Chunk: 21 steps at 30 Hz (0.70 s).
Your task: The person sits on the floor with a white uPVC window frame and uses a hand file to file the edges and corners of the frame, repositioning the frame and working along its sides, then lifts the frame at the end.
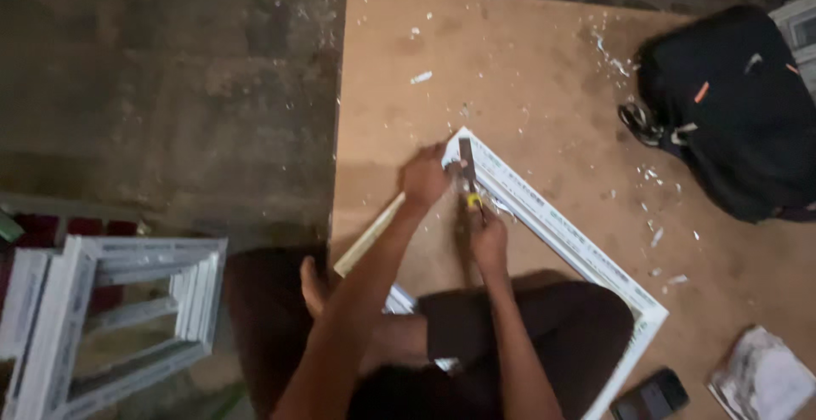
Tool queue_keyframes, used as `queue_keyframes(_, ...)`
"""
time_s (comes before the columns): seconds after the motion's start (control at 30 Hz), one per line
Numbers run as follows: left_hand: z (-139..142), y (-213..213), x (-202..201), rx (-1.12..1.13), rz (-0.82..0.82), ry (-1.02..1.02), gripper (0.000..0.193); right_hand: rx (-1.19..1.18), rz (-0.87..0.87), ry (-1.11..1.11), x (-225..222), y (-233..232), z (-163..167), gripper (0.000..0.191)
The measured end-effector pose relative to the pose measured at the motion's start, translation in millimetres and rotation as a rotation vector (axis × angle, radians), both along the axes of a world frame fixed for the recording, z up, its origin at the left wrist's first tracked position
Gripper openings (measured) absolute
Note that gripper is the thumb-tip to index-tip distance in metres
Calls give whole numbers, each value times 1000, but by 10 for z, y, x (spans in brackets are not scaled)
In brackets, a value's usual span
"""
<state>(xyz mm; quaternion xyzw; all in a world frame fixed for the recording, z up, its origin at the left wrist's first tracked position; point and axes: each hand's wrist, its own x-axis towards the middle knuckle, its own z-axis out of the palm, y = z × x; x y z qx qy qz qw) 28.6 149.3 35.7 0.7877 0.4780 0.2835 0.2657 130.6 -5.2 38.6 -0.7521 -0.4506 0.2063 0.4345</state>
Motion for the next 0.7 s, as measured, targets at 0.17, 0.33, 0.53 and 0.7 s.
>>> queue_keyframes(0.17, 45, -13, 24, -17, -5, -40, 63, -160, -59, 91, -2, -19, -1, 41)
queue_keyframes(0.33, 116, -25, 23, 3, -27, -4, 61, -65, -30, -72, 3, 51, 93, 39)
queue_keyframes(0.53, 96, -31, 18, -63, -10, 43, 57, -136, -31, 14, -9, 44, 187, 38)
queue_keyframes(0.7, 133, -46, 17, 70, -12, -34, 65, -185, -70, 41, -20, 134, 281, 38)
